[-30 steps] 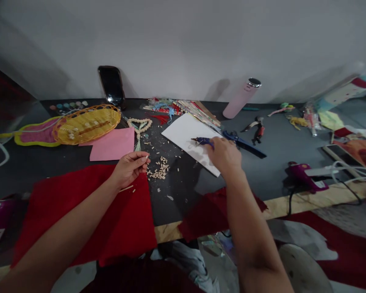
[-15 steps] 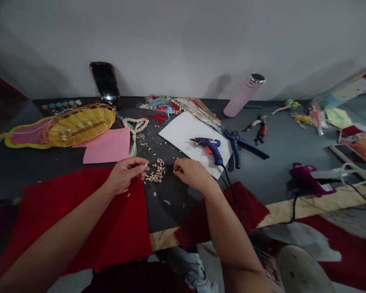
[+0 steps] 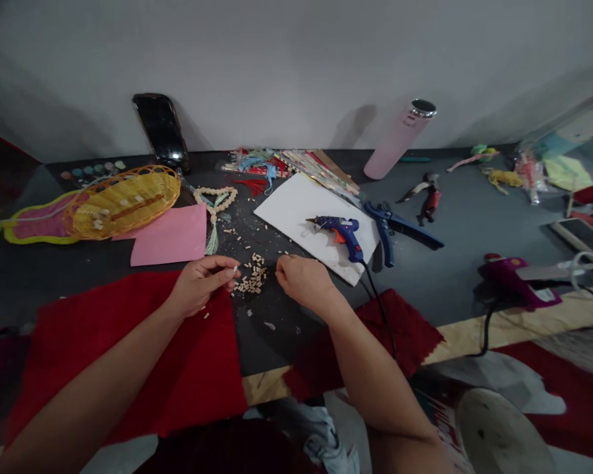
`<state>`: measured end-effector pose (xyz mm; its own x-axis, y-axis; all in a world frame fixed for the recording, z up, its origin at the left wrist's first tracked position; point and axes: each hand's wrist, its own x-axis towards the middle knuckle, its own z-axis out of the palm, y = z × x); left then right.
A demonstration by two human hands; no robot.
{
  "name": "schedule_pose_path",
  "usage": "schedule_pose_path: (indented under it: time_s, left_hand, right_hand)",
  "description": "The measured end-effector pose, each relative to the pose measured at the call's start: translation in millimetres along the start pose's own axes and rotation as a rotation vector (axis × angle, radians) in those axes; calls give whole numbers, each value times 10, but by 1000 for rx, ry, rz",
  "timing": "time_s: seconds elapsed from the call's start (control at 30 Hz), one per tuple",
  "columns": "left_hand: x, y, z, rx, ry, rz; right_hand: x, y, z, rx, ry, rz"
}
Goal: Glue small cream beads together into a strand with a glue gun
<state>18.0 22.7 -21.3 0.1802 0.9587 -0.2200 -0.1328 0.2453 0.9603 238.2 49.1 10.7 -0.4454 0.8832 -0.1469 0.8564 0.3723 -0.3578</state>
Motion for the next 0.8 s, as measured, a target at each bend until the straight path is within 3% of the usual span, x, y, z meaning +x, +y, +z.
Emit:
schedule_pose_path:
  time_s: [0.13, 0.23, 0.33, 0.8]
  left_hand:
    - [-18, -21, 23, 100, 9, 37]
    - [-43, -41, 54, 149, 21, 81]
    - [-68, -58, 83, 198, 69, 146]
    - [-82, -51, 97, 335, 108, 281]
  right_hand:
    - [11, -198, 7, 359, 70, -56]
    - [26, -351, 111, 772, 120, -29]
    - [44, -428, 247, 1021, 128, -5]
    - [73, -464, 375, 1186, 100, 6]
